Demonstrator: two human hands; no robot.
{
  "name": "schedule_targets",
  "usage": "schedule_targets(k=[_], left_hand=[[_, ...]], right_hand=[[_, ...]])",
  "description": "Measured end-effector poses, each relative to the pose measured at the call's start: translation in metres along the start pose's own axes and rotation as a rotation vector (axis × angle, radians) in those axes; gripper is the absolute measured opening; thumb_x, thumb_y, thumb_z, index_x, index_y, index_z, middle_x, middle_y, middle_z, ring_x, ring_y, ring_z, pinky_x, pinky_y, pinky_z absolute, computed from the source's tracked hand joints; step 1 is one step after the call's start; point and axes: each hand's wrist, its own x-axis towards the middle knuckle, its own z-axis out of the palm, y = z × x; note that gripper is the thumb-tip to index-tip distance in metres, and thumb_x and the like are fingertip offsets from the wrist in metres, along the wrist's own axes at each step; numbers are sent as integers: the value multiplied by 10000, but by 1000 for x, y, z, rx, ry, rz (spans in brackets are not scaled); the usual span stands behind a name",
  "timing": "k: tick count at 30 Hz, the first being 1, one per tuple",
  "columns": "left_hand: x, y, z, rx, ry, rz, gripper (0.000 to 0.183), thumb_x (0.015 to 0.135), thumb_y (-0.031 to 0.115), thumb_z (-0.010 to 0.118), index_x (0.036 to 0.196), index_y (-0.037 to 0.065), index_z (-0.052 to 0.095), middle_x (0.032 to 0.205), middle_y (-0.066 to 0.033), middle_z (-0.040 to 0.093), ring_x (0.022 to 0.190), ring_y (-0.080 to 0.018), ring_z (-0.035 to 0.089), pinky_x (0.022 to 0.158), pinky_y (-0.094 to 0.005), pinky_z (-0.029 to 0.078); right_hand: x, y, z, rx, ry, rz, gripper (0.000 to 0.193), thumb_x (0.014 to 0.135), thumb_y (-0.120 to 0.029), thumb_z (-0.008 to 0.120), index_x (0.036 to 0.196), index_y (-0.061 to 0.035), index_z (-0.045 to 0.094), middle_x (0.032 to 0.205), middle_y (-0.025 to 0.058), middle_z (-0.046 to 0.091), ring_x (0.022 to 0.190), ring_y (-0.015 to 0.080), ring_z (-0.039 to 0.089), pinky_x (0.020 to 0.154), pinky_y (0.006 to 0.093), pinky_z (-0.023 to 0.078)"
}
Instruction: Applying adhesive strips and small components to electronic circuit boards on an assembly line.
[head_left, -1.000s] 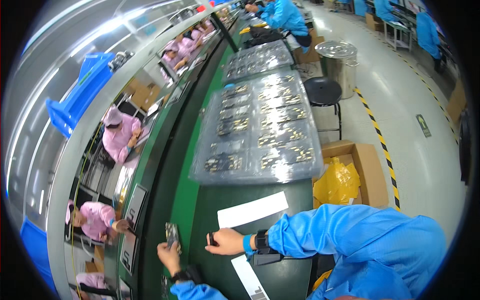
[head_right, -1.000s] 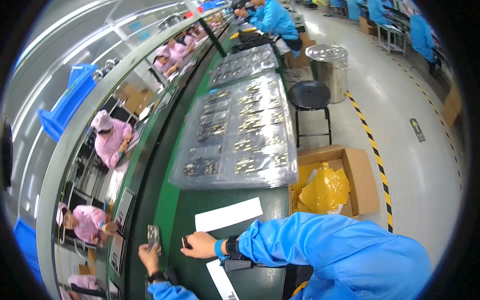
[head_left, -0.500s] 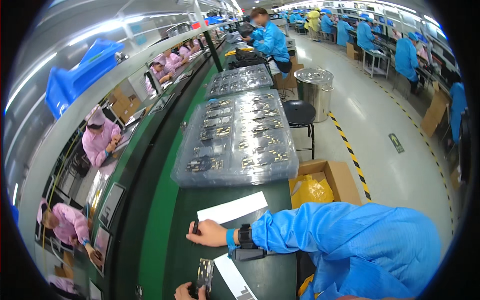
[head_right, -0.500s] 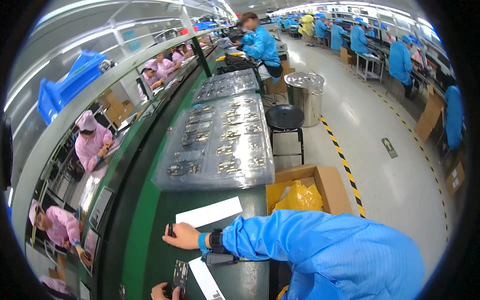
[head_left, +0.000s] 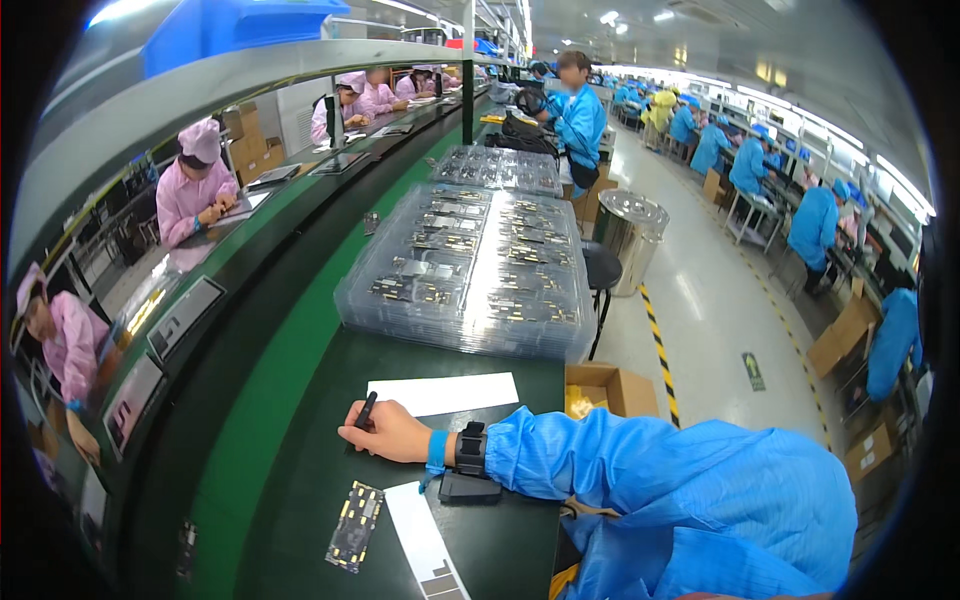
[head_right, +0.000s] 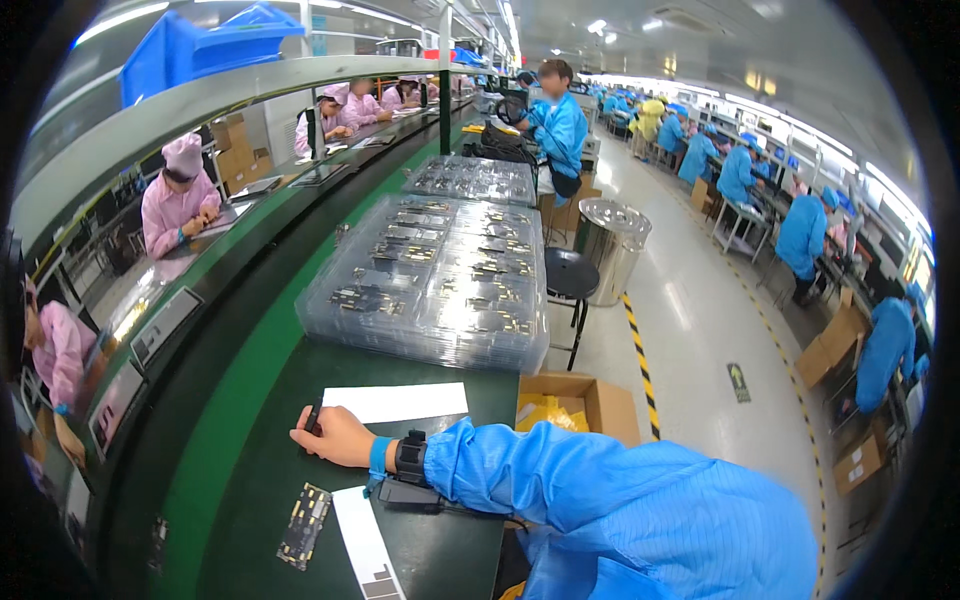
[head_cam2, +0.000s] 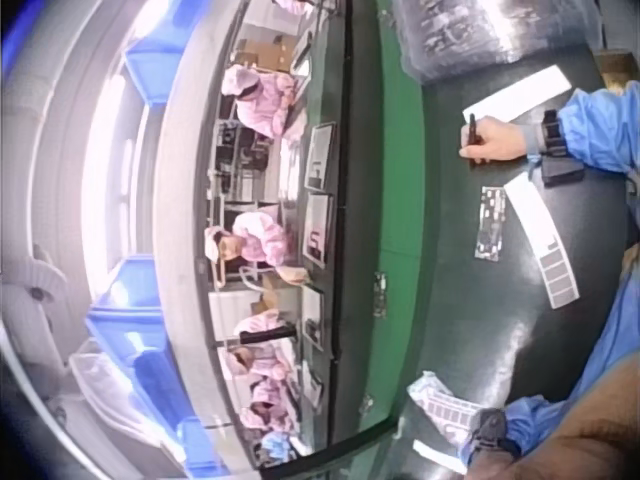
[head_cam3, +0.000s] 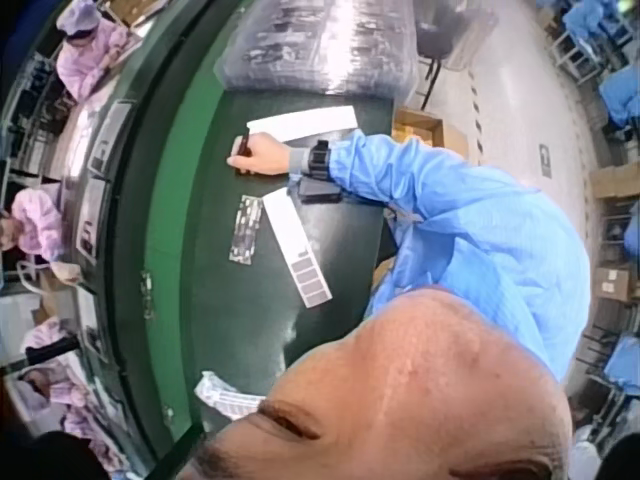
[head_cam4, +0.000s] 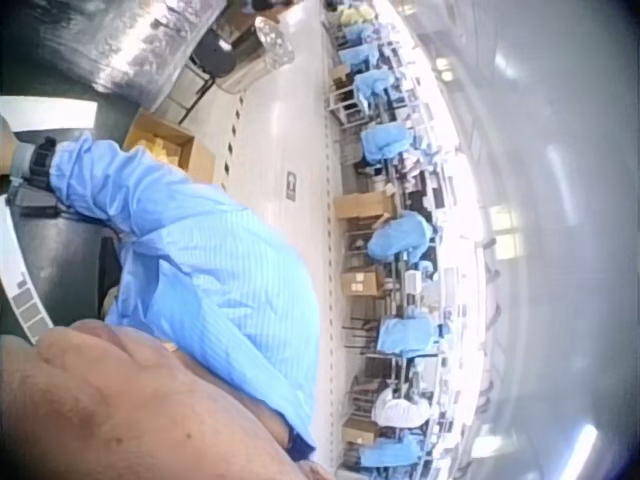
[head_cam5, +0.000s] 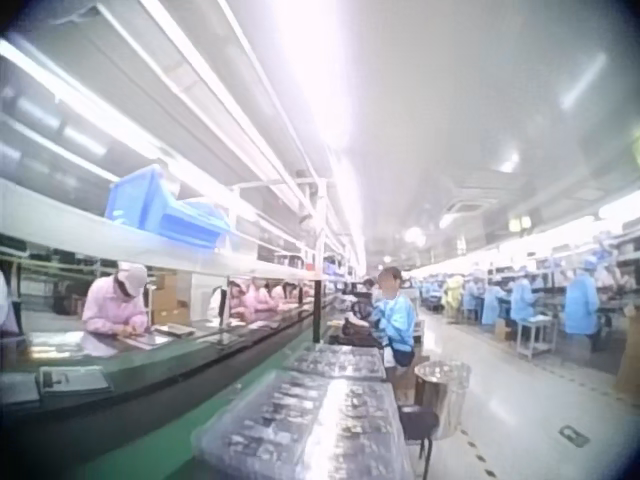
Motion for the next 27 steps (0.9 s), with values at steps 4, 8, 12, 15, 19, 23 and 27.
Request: schedule_targets(k=[4,8,12,15,19,23,27], left_hand=[[-15,0,14,-82,30,-53,150,866,49,632,1005,-5,638,980,-147,639,849,-276,608,772,-362,497],[-28,-5,19,-144,45,-99,151,867,55,631,1006,-4,638,985,-147,639,854,-277,608,776,-365,496],[-31,-10,15,-160,87,-121,153,868,60,629,1007,-3,638,989,-147,639,858,-277,609,781,-367,494],[-31,-15,10,-168,104,-116,154,869,64,628,1008,-2,638,992,-147,639,862,-278,609,784,-369,493],[-33,-16,7,-184,116,-115,156,870,70,626,1009,-2,638,996,-148,639,866,-279,609,788,-372,491],[-33,-16,5,-200,132,-114,158,871,75,624,1009,-1,638,1000,-148,639,870,-280,609,792,-374,489],[-28,-16,5,-231,144,-87,161,872,80,622,1010,0,638,1004,-148,639,875,-281,609,797,-377,488]], right_hand=[[0,1,4,32,-12,0,224,898,-217,606,820,-8,591,616,43,625,511,106,582,500,259,464],[3,2,3,-2,-10,-7,221,895,-219,611,833,-8,591,634,43,626,523,102,578,503,249,465],[4,3,1,-8,-18,38,228,899,-224,609,843,-5,582,651,46,628,556,99,588,512,240,467],[3,0,-2,-20,-27,56,220,897,-219,616,855,-7,577,662,43,628,559,90,581,508,238,465],[2,6,0,13,-45,64,210,895,-209,620,852,-8,575,663,41,624,561,85,578,509,234,466],[2,-1,-1,-14,-44,80,217,911,-225,619,898,-13,575,686,30,615,573,60,553,517,203,452],[4,1,2,0,-63,79,219,909,-225,621,897,-11,575,685,32,615,576,65,558,522,204,458]])
